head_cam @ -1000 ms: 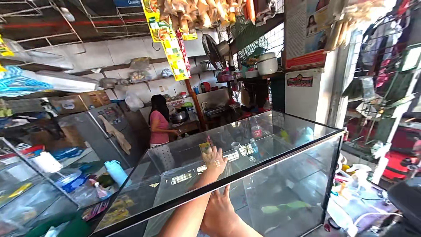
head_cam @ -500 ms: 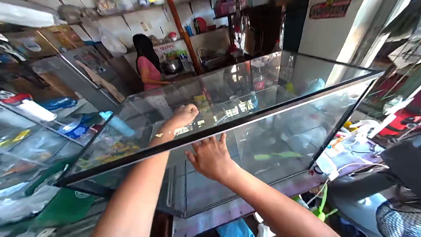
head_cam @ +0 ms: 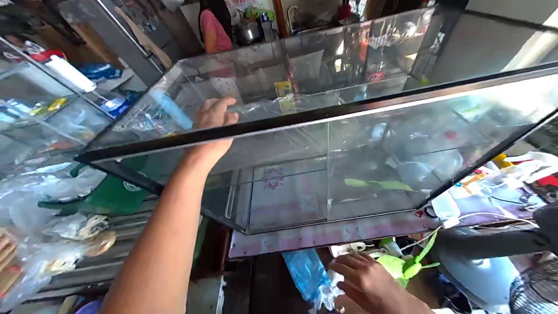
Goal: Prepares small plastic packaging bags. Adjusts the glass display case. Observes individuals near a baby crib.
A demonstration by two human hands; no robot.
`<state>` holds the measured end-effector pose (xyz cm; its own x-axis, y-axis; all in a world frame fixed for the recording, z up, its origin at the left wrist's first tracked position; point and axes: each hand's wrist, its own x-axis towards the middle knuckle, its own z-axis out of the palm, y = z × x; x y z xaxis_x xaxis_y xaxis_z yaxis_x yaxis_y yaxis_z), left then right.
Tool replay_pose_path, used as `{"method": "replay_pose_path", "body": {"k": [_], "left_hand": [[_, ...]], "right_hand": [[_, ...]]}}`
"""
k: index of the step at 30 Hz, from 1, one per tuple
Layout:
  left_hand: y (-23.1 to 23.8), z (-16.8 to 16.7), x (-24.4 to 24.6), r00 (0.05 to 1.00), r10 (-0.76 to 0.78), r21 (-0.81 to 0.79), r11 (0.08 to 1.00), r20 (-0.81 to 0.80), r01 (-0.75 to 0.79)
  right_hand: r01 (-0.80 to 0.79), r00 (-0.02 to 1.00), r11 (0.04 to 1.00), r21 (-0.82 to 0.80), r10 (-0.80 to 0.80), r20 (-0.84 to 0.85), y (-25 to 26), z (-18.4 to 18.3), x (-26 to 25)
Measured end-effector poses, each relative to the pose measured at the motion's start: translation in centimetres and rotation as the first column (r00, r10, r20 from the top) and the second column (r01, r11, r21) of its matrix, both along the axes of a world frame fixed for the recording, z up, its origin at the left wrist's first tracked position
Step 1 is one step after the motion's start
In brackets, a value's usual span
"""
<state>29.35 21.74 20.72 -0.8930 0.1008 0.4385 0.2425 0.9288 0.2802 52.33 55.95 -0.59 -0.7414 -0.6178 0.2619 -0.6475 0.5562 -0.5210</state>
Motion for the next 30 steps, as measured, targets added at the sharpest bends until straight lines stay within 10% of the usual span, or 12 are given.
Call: {"method": "replay_pose_path", "body": {"k": [5,13,16,20,22,24,27,30], "left_hand": [[-0.4,-3.9,9.2,0.997,0.061,-0.083,0.995,0.056,-0.057],[-0.8,-13.8,16.6,0.863,-0.211,-0.074,0.977,-0.458,0.2],[0.0,-23.5,21.7,0.893,-0.451,0.026,0.892,-0.003,0.451],[-5.9,-34.2,25.9,0.363,-0.46,0.172,0.779,0.81,0.603],[-11.1,-35.4,26.3,0.279,-0.447,0.265,0.82,0.85,0.507],[-16.1,-34.2,26.5,0.409,-0.35,0.155,0.885,0.843,0.439],[-22.1,-33.3,27.2,0.508,-0.27,0.023,0.897,0.818,0.441],[-25.0,-33.4,28.1,0.346,-0.233,0.031,0.865,0.909,0.501]], "right_hand": [[0.192,0.691,0.916,0.353,-0.382,0.614,7.9,-8.7,7.4],[0.267,0.344,0.792,0.549,-0.611,0.713,5.1,-19.0,15.3],[0.369,0.273,0.721,0.587,-0.687,0.673,0.2,-19.5,14.0],[0.726,0.16,0.559,0.401,-0.704,0.692,-6.7,-20.8,13.6],[0.885,0.024,0.343,0.316,-0.71,0.703,-10.1,-22.2,13.4],[0.944,-0.015,0.211,0.254,-0.74,0.673,-12.6,-23.4,13.1],[0.94,0.008,0.19,0.284,-0.843,0.537,-14.6,-23.1,11.9],[0.913,0.027,0.217,0.346,-0.877,0.48,-15.5,-22.6,11.6]]}}
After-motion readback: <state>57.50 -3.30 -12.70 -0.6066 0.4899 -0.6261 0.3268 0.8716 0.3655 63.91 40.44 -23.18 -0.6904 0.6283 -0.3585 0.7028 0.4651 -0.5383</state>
